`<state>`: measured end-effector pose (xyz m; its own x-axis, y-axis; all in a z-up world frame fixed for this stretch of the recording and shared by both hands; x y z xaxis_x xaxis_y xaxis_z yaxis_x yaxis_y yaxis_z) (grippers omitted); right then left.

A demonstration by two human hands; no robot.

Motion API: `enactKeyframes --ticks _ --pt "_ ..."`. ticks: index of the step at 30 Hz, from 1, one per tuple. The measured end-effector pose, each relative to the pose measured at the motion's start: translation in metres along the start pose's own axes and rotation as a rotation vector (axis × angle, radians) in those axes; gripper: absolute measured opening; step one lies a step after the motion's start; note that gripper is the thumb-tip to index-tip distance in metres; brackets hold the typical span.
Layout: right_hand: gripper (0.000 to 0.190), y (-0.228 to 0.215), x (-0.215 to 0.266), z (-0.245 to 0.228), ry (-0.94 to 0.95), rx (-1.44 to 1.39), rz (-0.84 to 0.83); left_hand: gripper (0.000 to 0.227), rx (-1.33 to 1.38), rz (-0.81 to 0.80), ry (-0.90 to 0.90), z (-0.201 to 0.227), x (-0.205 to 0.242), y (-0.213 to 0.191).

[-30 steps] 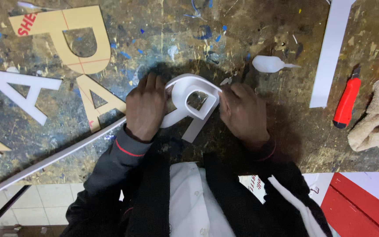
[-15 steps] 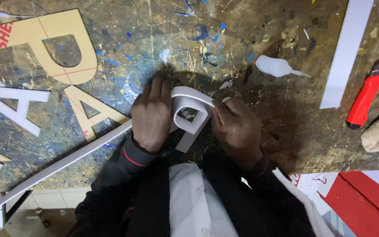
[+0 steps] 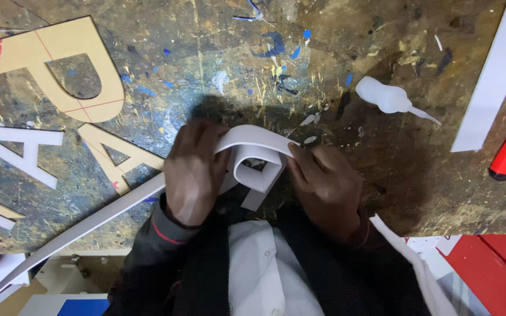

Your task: The person assembles a white letter 'R' on a workbench by applying glue from a squeeze bottle to the edges and attaching a white strip to form the letter's shape. The person repeatedly applies glue and presses the strip into place to secure the assembly.

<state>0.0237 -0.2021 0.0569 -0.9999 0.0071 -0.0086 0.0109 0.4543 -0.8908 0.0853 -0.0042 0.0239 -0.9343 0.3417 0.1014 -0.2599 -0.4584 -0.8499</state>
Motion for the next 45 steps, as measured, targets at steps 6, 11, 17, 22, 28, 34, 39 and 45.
enactKeyframes --ticks 6,11,17,22,28,34,39,45 --pt "0.016 0.011 0.006 0.008 -0.023 0.054 -0.022 0.017 -0.256 0.034 -0.089 0.003 0.012 -0.010" --pt "0.012 -0.001 -0.002 -0.006 -0.114 0.010 -0.019 0.011 -0.336 0.058 0.018 -0.001 0.017 0.010" --pt "0.008 0.003 -0.006 -0.008 -0.191 0.080 -0.055 0.020 -0.389 0.020 0.036 0.006 0.018 0.012" --pt "0.014 0.001 -0.009 -0.014 -0.208 0.039 -0.113 0.014 -0.352 0.061 0.032 0.010 0.017 0.009" --pt "0.017 0.004 -0.008 -0.011 -0.234 0.086 -0.133 0.019 -0.345 0.039 -0.019 0.006 0.023 0.016" --pt "0.014 0.004 -0.010 -0.015 -0.287 0.105 -0.089 0.022 -0.313 0.044 0.011 0.005 0.026 0.021" --pt "0.019 0.001 -0.014 -0.022 -0.271 0.157 -0.096 0.023 -0.289 0.010 0.067 0.005 0.024 0.025" --pt "0.022 0.005 -0.018 -0.035 -0.418 0.083 -0.263 0.029 -0.191 -0.013 0.052 0.008 0.024 0.017"
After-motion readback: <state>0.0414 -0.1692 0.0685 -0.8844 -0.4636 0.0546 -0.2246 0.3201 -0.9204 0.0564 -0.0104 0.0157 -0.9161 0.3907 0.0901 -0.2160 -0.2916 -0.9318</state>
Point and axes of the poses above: each hand's wrist, its own x-axis away from the middle knuckle, its own y-axis out of the palm, z = x × y, the point moved 10 cm from there along -x, towards the middle knuckle, and after that the axes turned 4 degrees about y, right-handed, at the moved point
